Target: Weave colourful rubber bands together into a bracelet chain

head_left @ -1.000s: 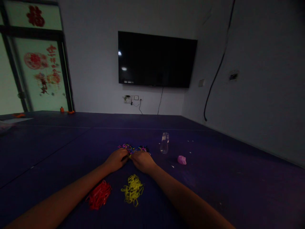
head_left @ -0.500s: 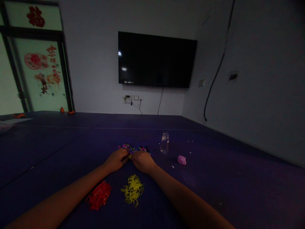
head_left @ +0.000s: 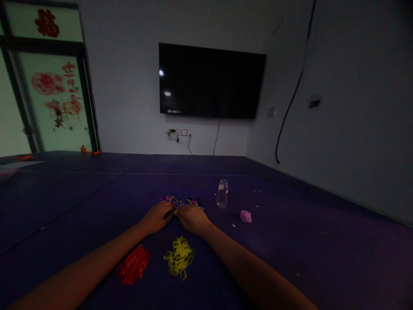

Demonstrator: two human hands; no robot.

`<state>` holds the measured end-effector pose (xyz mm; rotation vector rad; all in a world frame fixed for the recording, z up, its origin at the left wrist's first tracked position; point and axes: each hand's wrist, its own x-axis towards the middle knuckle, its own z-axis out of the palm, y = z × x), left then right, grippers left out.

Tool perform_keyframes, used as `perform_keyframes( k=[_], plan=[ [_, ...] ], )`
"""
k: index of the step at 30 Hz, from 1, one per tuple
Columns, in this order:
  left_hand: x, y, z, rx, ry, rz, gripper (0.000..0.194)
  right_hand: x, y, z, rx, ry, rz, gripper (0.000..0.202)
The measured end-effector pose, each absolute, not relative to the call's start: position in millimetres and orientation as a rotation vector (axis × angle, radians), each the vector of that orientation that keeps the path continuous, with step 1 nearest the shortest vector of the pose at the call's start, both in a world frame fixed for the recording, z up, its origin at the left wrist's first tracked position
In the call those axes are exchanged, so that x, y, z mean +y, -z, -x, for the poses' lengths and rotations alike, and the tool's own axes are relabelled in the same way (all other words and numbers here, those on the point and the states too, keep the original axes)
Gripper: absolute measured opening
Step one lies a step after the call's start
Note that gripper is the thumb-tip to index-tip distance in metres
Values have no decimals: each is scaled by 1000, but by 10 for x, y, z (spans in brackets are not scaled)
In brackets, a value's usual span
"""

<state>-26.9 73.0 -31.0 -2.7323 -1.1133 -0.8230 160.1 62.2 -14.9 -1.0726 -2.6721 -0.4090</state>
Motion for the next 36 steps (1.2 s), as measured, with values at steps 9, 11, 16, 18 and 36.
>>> perform_keyframes(
  k=[9,11,16,18,36],
  plan=[
    [715,287,269,-1117,821,2758,14,640,168,-1611,-2668,405,1043,22],
    [709,281,267,-1114,826,2758,15,638,167,-1613,-2673,402,1038,22],
    [694,275,266,-1122,832,2740,14,639,171,-1613,-2670,376,1052,23],
    [693,274,265,-1127,830,2738,14,638,168,-1609,-2670,379,1069,23],
    [716,290,269,-1138,810,2733,13,643,166,-1606,-2677,403,1053,25]
  ],
)
